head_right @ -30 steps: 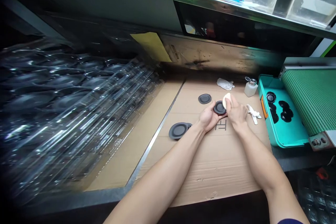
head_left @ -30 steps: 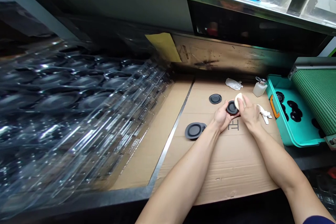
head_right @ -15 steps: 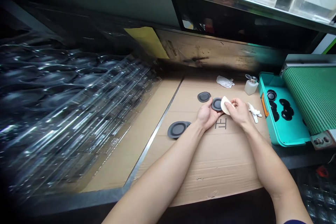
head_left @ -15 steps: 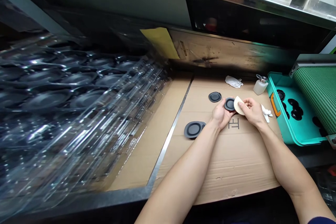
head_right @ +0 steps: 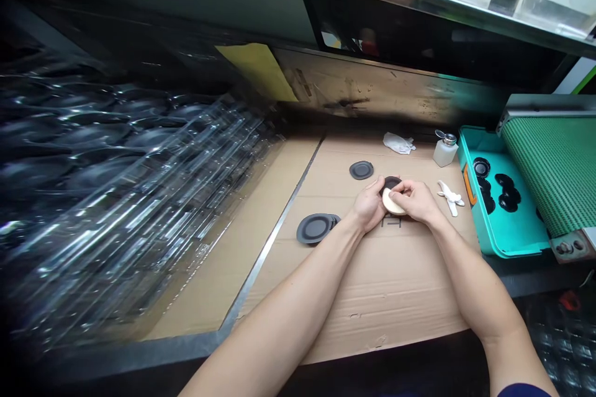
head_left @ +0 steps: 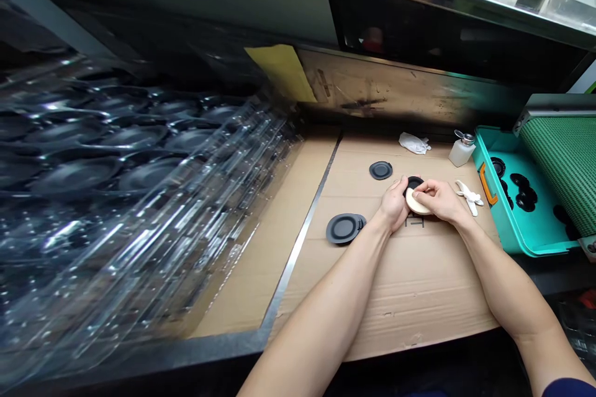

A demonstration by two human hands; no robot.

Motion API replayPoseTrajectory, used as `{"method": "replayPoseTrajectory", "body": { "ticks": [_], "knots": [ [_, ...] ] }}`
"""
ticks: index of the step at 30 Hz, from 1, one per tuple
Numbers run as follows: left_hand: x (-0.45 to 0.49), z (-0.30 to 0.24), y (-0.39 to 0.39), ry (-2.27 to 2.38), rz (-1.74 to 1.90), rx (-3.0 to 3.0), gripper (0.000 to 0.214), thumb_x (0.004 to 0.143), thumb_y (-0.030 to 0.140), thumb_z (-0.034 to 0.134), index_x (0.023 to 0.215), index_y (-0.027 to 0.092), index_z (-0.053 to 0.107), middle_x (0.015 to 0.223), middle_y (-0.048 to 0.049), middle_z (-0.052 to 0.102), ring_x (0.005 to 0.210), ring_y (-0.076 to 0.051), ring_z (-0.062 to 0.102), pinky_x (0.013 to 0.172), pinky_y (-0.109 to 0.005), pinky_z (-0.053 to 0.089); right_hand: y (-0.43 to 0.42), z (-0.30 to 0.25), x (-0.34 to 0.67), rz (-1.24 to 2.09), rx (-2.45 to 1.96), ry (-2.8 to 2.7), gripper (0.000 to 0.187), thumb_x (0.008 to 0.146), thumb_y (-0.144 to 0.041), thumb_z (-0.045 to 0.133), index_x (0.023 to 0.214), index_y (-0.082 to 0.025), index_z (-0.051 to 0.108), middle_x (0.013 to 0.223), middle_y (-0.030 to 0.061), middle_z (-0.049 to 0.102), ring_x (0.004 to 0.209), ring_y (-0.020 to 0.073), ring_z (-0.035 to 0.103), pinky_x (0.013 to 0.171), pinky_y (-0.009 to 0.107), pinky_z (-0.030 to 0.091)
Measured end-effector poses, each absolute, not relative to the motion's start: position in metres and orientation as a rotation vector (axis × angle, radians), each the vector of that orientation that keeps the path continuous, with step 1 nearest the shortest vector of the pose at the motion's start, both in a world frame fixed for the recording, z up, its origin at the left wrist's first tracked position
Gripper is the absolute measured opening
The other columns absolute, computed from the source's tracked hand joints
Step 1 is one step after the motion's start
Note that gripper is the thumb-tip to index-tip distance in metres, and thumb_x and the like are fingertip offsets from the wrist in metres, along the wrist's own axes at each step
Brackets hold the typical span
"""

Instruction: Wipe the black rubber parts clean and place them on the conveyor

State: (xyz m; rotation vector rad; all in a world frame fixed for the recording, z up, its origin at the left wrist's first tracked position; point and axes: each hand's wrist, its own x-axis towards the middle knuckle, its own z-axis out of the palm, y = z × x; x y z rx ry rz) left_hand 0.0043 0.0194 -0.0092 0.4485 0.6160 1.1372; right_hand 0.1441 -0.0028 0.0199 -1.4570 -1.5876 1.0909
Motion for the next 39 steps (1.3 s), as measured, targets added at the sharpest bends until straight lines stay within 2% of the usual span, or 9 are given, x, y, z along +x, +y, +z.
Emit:
{"method": "replayPoseTrajectory", "body": {
  "ticks": [7, 12, 15, 20, 23, 26, 31, 35, 39],
  "knots": [
    [0.006, -0.014, 0.022, 0.644, 1.151, 0.487, 0.025, 0.103, 0.037, 0.058, 0.102, 0.014, 0.068, 0.106, -0.0134, 0.076, 0.109, -0.025, 0.073, 0.102, -0.048, 0.056, 0.001, 0.023, 0.153, 0.448, -1.669, -1.742, 0.024, 0.088, -0.040, 0.064, 0.097, -0.021, 0.077, 0.079, 0.0013, 0.073, 0.076, 0.0181, 0.066, 0.073, 0.028, 0.047],
    [0.006, -0.012, 0.020, 0.614, 1.148, 0.457, 0.025, 0.105, 0.030, 0.051, 0.099, 0.012, 0.067, 0.104, -0.0143, 0.077, 0.105, -0.024, 0.074, 0.101, -0.043, 0.057, 0.001, 0.021, 0.150, 0.661, -1.472, -1.918, 0.020, 0.091, -0.037, 0.063, 0.093, -0.022, 0.076, 0.086, 0.0005, 0.076, 0.080, 0.0169, 0.068, 0.075, 0.026, 0.049],
    [0.006, -0.011, 0.019, 0.636, 1.124, 0.434, 0.027, 0.107, 0.028, 0.047, 0.099, 0.012, 0.067, 0.102, -0.0145, 0.077, 0.104, -0.025, 0.075, 0.100, -0.046, 0.058, -0.002, 0.021, 0.152, 0.460, -1.610, -1.866, 0.023, 0.096, -0.039, 0.060, 0.105, -0.023, 0.074, 0.090, 0.0023, 0.077, 0.084, 0.0196, 0.071, 0.079, 0.028, 0.050],
    [0.007, -0.009, 0.019, 0.637, 1.113, 0.430, 0.023, 0.105, 0.028, 0.052, 0.100, 0.012, 0.068, 0.100, -0.0143, 0.078, 0.103, -0.026, 0.076, 0.099, -0.048, 0.059, -0.001, 0.019, 0.137, 0.165, -1.688, -1.937, 0.025, 0.104, -0.038, 0.051, 0.118, -0.024, 0.066, 0.116, 0.0074, 0.077, 0.103, 0.0237, 0.072, 0.085, 0.029, 0.048],
    [0.008, -0.006, 0.017, 0.635, 1.098, 0.436, 0.029, 0.107, 0.026, 0.046, 0.101, 0.011, 0.069, 0.097, -0.0144, 0.079, 0.105, -0.026, 0.075, 0.103, -0.049, 0.057, 0.002, 0.018, 0.131, 0.069, -1.799, -1.882, 0.027, 0.108, -0.038, 0.044, 0.118, -0.023, 0.064, 0.114, 0.0091, 0.076, 0.100, 0.0242, 0.071, 0.082, 0.029, 0.046],
    [0.008, -0.005, 0.016, 0.649, 1.143, 0.411, 0.027, 0.106, 0.023, 0.048, 0.094, 0.012, 0.069, 0.092, -0.0117, 0.078, 0.102, -0.023, 0.075, 0.105, -0.043, 0.056, -0.002, 0.017, 0.128, 0.056, -1.827, -1.951, 0.027, 0.108, -0.039, 0.043, 0.115, -0.022, 0.063, 0.110, 0.0095, 0.076, 0.096, 0.0239, 0.071, 0.077, 0.028, 0.043],
    [0.009, -0.007, 0.017, 0.672, 1.153, 0.419, 0.028, 0.108, 0.027, 0.046, 0.097, 0.012, 0.067, 0.094, -0.0111, 0.078, 0.096, -0.021, 0.075, 0.098, -0.041, 0.059, -0.007, 0.017, 0.123, 0.024, -1.966, -1.887, 0.029, 0.110, -0.040, 0.040, 0.115, -0.021, 0.061, 0.108, 0.0108, 0.076, 0.091, 0.0244, 0.071, 0.074, 0.028, 0.041],
    [0.010, -0.007, 0.016, 0.679, 1.197, 0.409, 0.030, 0.108, 0.022, 0.044, 0.089, 0.013, 0.065, 0.083, -0.0071, 0.075, 0.091, -0.017, 0.075, 0.097, -0.033, 0.058, -0.007, 0.013, 0.119, 0.081, -1.878, -1.948, 0.027, 0.108, -0.041, 0.043, 0.117, -0.022, 0.061, 0.114, 0.0104, 0.076, 0.095, 0.0246, 0.071, 0.075, 0.028, 0.042],
    [0.008, -0.004, 0.017, 0.689, 1.145, 0.403, 0.032, 0.109, 0.028, 0.042, 0.097, 0.011, 0.067, 0.092, -0.0119, 0.078, 0.095, -0.021, 0.076, 0.092, -0.037, 0.060, 0.006, 0.010, 0.138, 0.074, -1.927, -1.775, 0.029, 0.107, -0.041, 0.043, 0.117, -0.023, 0.063, 0.110, 0.0096, 0.077, 0.094, 0.0253, 0.072, 0.077, 0.030, 0.044]
  ]
}}
